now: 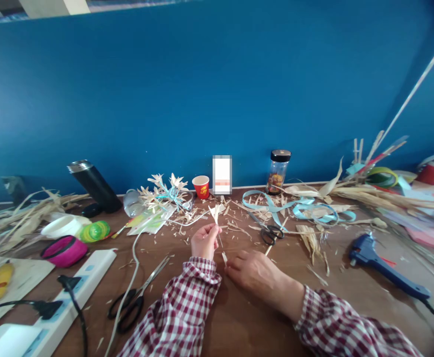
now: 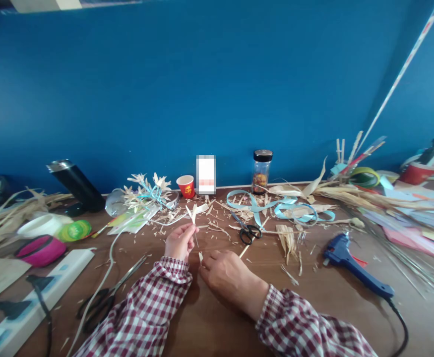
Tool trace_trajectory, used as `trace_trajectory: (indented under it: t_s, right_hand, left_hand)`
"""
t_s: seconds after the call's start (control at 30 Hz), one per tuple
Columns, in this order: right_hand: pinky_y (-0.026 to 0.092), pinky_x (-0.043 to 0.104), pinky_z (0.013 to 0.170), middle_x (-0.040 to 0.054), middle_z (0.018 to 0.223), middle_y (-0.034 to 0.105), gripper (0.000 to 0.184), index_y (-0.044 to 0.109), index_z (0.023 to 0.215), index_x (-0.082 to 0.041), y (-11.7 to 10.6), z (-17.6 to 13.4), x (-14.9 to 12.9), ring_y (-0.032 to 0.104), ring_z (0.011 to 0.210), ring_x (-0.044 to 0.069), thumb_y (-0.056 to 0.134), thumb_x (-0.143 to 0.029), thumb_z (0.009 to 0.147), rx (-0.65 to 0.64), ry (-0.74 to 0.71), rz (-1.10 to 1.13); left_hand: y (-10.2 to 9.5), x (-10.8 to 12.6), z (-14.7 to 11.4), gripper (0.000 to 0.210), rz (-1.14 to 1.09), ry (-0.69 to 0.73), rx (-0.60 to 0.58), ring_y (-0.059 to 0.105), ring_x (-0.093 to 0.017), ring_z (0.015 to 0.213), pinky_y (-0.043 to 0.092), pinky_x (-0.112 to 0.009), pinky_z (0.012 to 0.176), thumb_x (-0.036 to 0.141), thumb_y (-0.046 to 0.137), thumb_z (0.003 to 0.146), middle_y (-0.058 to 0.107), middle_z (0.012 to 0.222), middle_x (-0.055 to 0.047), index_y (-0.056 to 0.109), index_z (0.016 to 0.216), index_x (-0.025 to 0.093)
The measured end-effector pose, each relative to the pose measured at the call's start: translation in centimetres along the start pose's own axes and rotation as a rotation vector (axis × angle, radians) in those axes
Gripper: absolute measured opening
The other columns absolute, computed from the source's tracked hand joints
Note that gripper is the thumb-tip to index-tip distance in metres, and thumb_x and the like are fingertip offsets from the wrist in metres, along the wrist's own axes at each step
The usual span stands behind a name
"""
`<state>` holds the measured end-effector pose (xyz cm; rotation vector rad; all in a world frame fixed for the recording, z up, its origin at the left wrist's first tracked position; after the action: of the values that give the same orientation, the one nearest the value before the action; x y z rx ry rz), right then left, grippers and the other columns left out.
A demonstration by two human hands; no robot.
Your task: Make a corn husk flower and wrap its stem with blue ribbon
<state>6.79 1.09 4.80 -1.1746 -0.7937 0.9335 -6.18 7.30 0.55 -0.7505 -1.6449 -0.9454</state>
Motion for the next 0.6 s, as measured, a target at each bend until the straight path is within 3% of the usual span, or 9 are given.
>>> trace_trajectory:
  t_s: [0.27, 0.47, 0.6]
  right_hand:
    - [0.041, 0.026, 0.058, 0.0068, 0.086, 0.058, 0.020, 0.055, 0.085, -0.014, 0.5, 0.1, -0.2, 0.052, 0.075, 0.015, 0.036, -0.016, 0.091, 0.021, -0.028, -0.005]
    - [0.043, 0.027, 0.066, 0.0062, 0.087, 0.060, 0.013, 0.057, 0.087, -0.015, 0.1, -0.5, 0.8, 0.053, 0.080, 0.016, 0.044, -0.016, 0.088, 0.068, 0.029, 0.002]
    - [0.042, 0.028, 0.060, 0.0057, 0.078, 0.062, 0.009, 0.058, 0.081, -0.014, 0.3, -0.6, 0.3, 0.053, 0.073, 0.018, 0.049, -0.014, 0.084, 0.037, 0.007, -0.046]
  left_hand:
    - [0.3, -0.1, -0.4, 0.026, 0.047, -0.007, -0.002, 0.038, -0.002, 0.033, 0.026, -0.016, 0.033, 0.033, 0.069, 0.058, 0.064, 0.062, -0.001, 0.063, 0.072, 0.012]
    - [0.7, -0.2, -0.5, 0.024, 0.033, 0.004, -0.045, 0.038, -0.002, 0.033, 0.026, -0.016, 0.033, 0.032, 0.068, 0.060, 0.064, 0.062, -0.001, 0.062, 0.073, 0.012]
    - [0.8, -0.4, -0.7, 0.025, 0.018, -0.011, -0.071, 0.039, -0.002, 0.033, 0.025, -0.016, 0.033, 0.033, 0.069, 0.060, 0.065, 0.065, -0.001, 0.063, 0.073, 0.014]
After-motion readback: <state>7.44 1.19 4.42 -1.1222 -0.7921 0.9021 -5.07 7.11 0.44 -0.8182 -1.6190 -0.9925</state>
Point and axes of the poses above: each hand's wrist, its own z-axis towards the middle knuckle, its own y-axis out of the palm, x = y × z, the point moved 6 cm from there along z, towards the middle knuckle
